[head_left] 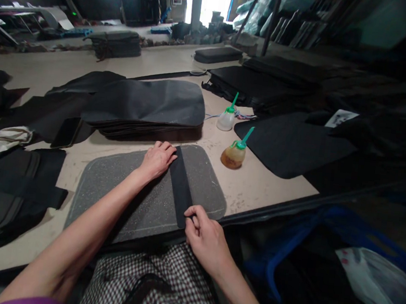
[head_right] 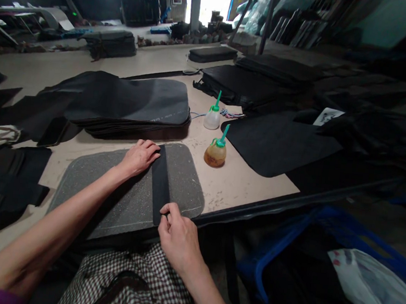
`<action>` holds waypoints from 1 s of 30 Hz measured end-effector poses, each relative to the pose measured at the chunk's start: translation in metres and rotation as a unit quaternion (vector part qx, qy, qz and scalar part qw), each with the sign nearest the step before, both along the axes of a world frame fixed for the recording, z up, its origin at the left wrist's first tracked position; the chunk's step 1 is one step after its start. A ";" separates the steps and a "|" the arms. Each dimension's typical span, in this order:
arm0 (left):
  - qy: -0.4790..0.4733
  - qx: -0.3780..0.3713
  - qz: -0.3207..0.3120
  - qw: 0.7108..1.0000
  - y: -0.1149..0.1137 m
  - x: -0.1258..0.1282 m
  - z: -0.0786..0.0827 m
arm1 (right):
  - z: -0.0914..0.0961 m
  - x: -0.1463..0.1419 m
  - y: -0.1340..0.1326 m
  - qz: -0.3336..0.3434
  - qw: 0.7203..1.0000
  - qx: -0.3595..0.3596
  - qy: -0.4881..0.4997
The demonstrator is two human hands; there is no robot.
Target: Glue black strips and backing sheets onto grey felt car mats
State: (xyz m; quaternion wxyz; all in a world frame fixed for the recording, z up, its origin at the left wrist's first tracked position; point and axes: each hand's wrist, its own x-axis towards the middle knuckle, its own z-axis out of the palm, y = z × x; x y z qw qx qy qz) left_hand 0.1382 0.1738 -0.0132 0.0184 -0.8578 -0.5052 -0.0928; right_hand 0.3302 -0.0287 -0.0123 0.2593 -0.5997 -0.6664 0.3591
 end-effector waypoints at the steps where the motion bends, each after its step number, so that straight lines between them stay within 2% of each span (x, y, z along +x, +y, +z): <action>1: 0.000 0.000 0.000 1.000 0.000 0.000 0.000 | 0.000 0.000 0.000 0.003 1.000 0.002 -0.011; 8: -0.004 0.006 -0.015 1.000 0.000 -0.003 -0.003 | 0.000 -0.005 -0.005 0.011 0.988 0.028 -0.151; 13: -0.009 0.036 -0.010 0.999 -0.006 -0.003 0.002 | 0.001 0.000 -0.011 0.024 0.973 0.065 -0.220; 17: -0.012 0.049 -0.012 0.999 -0.006 -0.002 0.007 | 0.002 0.005 -0.016 0.049 0.969 0.161 -0.183; 21: -0.015 0.043 0.000 0.999 0.003 0.000 0.003 | 0.003 0.005 -0.019 0.038 0.958 0.237 -0.155; 26: -0.072 0.024 0.052 0.996 0.017 0.004 -0.005 | 0.002 0.003 -0.020 0.024 0.956 0.268 -0.118; 30: -0.157 0.011 0.112 0.981 0.023 0.002 0.000 | 0.003 0.001 -0.017 0.008 0.957 0.270 -0.110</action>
